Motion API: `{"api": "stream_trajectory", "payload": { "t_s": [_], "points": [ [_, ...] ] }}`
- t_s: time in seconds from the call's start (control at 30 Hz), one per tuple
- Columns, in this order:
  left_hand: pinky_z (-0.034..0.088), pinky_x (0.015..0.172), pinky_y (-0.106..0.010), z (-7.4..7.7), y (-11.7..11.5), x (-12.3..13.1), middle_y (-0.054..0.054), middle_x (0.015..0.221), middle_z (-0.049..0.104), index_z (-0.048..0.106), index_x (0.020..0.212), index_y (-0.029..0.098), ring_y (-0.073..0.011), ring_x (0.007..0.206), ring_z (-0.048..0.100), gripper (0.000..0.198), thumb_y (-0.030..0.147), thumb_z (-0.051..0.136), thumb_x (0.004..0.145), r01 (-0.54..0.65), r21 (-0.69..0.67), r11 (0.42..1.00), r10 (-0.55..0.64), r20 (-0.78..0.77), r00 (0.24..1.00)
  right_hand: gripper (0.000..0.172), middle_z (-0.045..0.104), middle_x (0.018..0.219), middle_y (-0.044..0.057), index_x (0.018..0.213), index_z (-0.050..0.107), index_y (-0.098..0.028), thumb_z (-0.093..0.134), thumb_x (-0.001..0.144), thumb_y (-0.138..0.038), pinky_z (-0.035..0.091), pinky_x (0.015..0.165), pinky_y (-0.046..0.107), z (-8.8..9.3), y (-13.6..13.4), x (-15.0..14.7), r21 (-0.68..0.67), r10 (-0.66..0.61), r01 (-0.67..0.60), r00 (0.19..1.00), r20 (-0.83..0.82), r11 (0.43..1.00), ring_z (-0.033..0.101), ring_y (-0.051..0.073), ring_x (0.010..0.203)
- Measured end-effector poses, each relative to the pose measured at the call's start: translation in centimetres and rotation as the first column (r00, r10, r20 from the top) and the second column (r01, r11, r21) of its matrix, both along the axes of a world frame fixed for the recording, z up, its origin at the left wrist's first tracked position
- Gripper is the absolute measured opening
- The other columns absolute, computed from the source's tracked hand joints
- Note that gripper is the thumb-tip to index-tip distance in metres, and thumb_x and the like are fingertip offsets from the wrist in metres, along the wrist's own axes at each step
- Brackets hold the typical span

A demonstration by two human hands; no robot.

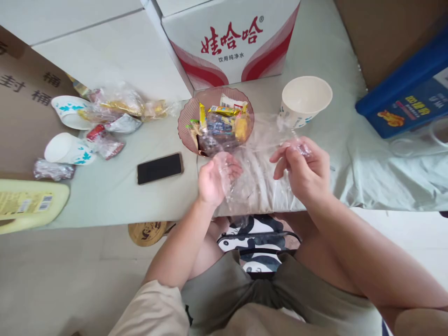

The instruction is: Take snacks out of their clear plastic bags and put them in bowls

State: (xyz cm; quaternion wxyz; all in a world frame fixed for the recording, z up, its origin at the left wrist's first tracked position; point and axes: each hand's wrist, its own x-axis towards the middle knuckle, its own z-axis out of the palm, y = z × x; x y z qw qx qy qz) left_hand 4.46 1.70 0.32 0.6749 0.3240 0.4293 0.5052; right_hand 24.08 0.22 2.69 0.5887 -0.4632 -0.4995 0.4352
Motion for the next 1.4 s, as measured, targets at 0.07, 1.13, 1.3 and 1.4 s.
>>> {"api": "stream_trajectory", "payload": {
  "t_s": [0.07,1.13,1.3,1.4],
  "points": [
    [0.054,0.071,-0.033,-0.7,-0.1,0.4,-0.005,0.087,0.068,0.064,0.092,0.022,-0.0182,0.075,0.066,0.046,0.065,0.061,0.078,-0.044,0.033,0.998,0.045,-0.024,0.999,0.032,0.072,0.079,0.000,0.083,0.060,-0.025,0.059,0.097,-0.054,0.044,0.044,0.028,0.2,-0.4,0.1,0.021,-0.052,0.052,0.999,-0.001,0.998,0.051,0.009,0.041],
    [0.052,0.054,-0.023,0.0,-0.1,-2.9,0.004,0.071,0.071,0.052,0.105,0.025,-0.0125,0.053,0.067,0.039,0.044,0.076,0.080,-0.209,0.285,0.935,0.298,-0.317,0.900,0.032,0.051,0.054,-0.009,0.103,0.057,-0.026,0.073,0.078,-0.038,0.027,0.035,0.021,-2.2,3.2,1.5,-0.338,-0.170,0.087,0.960,-0.224,0.937,0.047,0.010,0.043],
    [0.049,0.050,-0.021,0.1,0.2,-3.6,0.006,0.068,0.070,0.056,0.106,0.027,-0.0109,0.050,0.064,0.031,0.036,0.074,0.082,-0.345,0.340,0.875,0.443,-0.277,0.853,0.044,0.060,0.063,-0.009,0.123,0.048,-0.034,0.068,0.084,-0.033,0.037,0.039,0.025,-2.8,3.2,1.9,-0.234,-0.201,0.154,0.960,-0.195,0.960,0.050,0.011,0.042],
    [0.051,0.052,-0.022,-0.1,0.3,-4.1,0.001,0.069,0.070,0.065,0.089,0.022,-0.0116,0.053,0.065,0.014,0.034,0.069,0.084,-0.309,0.392,0.866,0.438,-0.300,0.847,0.028,0.063,0.067,-0.007,0.113,0.054,-0.033,0.065,0.088,-0.033,0.040,0.043,0.025,-2.3,2.8,2.0,-0.133,-0.159,0.142,0.979,-0.129,0.981,0.053,0.010,0.045]
  ]
}}
